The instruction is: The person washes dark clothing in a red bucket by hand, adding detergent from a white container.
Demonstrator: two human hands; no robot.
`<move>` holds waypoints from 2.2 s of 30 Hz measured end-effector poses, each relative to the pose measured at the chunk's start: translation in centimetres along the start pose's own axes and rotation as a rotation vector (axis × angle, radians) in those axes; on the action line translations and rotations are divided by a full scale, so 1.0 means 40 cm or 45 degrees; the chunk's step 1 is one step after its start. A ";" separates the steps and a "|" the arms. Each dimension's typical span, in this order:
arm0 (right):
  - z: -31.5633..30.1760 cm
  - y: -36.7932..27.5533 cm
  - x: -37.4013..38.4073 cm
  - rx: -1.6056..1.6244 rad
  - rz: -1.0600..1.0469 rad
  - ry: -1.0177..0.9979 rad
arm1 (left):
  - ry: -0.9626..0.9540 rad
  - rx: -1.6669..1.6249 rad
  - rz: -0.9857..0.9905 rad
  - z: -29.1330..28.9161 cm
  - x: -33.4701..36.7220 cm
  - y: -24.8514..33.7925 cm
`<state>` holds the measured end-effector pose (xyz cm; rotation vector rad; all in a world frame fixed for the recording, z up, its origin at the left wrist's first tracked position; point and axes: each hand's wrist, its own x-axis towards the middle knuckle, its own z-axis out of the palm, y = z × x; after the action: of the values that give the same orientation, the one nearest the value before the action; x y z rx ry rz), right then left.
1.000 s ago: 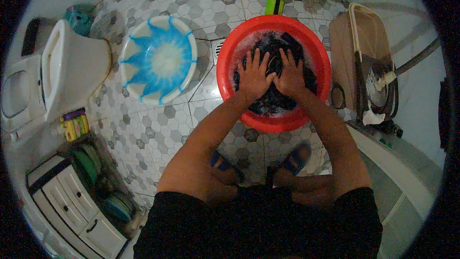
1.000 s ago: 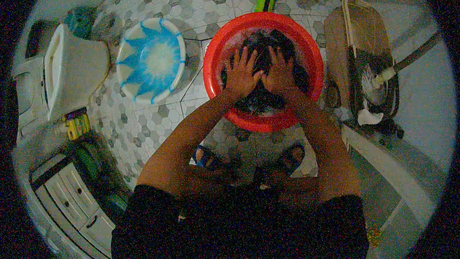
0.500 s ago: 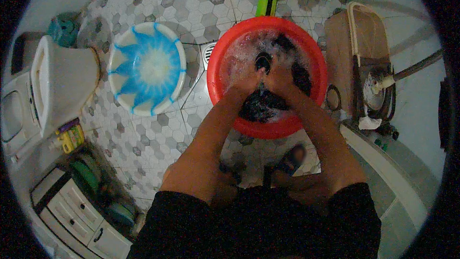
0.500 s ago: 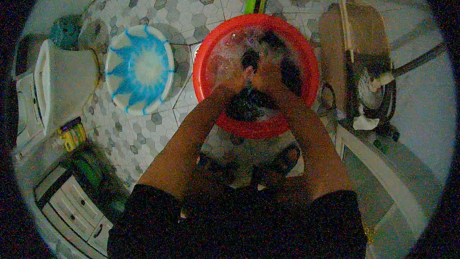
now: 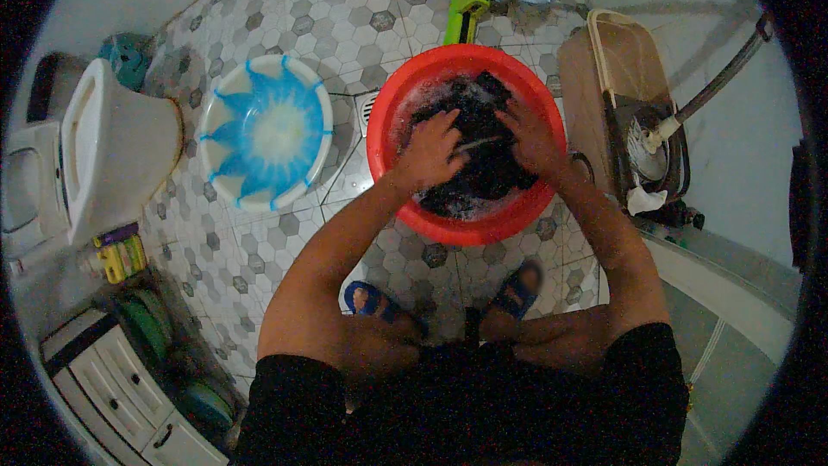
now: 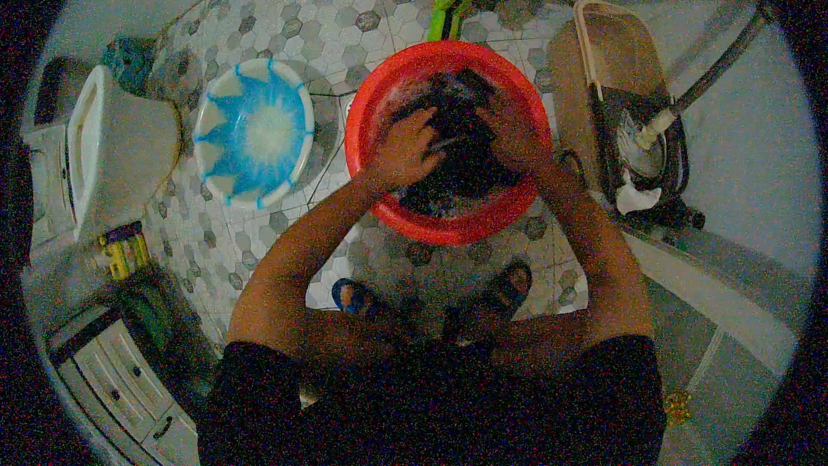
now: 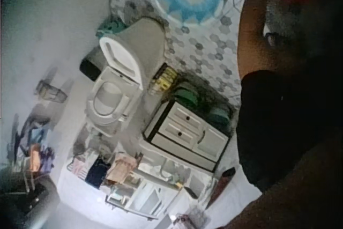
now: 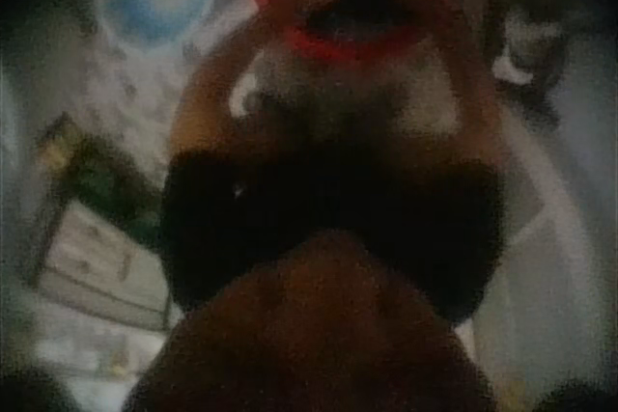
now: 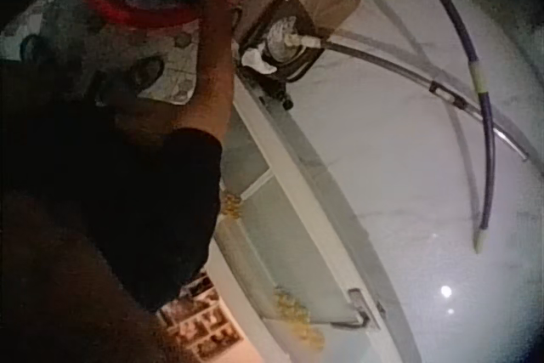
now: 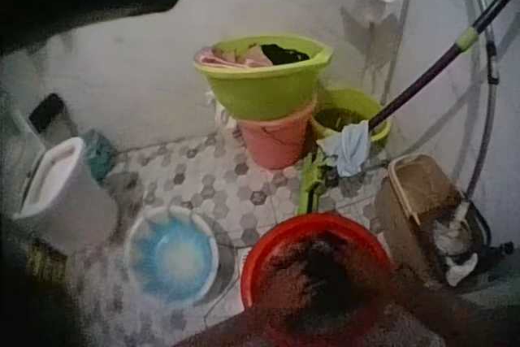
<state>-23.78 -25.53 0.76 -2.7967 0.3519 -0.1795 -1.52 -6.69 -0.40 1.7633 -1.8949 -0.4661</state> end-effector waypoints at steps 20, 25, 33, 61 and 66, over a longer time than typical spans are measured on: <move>0.178 -0.130 -0.024 0.075 0.744 0.211 | -0.500 0.880 -0.268 0.152 0.049 0.103; 0.133 -0.117 0.009 -0.116 0.685 0.095 | -0.613 0.721 -0.238 0.085 0.089 0.096; -0.020 -0.101 0.119 0.112 0.362 0.145 | 0.001 0.301 -0.290 0.041 0.028 -0.021; 0.125 0.003 0.181 0.034 0.202 -0.276 | -0.180 -0.003 -0.528 0.028 0.102 -0.049; 0.039 -0.116 -0.019 -0.117 0.247 -0.285 | -0.417 0.176 -0.297 -0.044 0.006 0.089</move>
<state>-23.24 -20.62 0.73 -2.8123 0.5841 0.1968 -3.44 -6.42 3.09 2.1195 -1.9831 -0.7657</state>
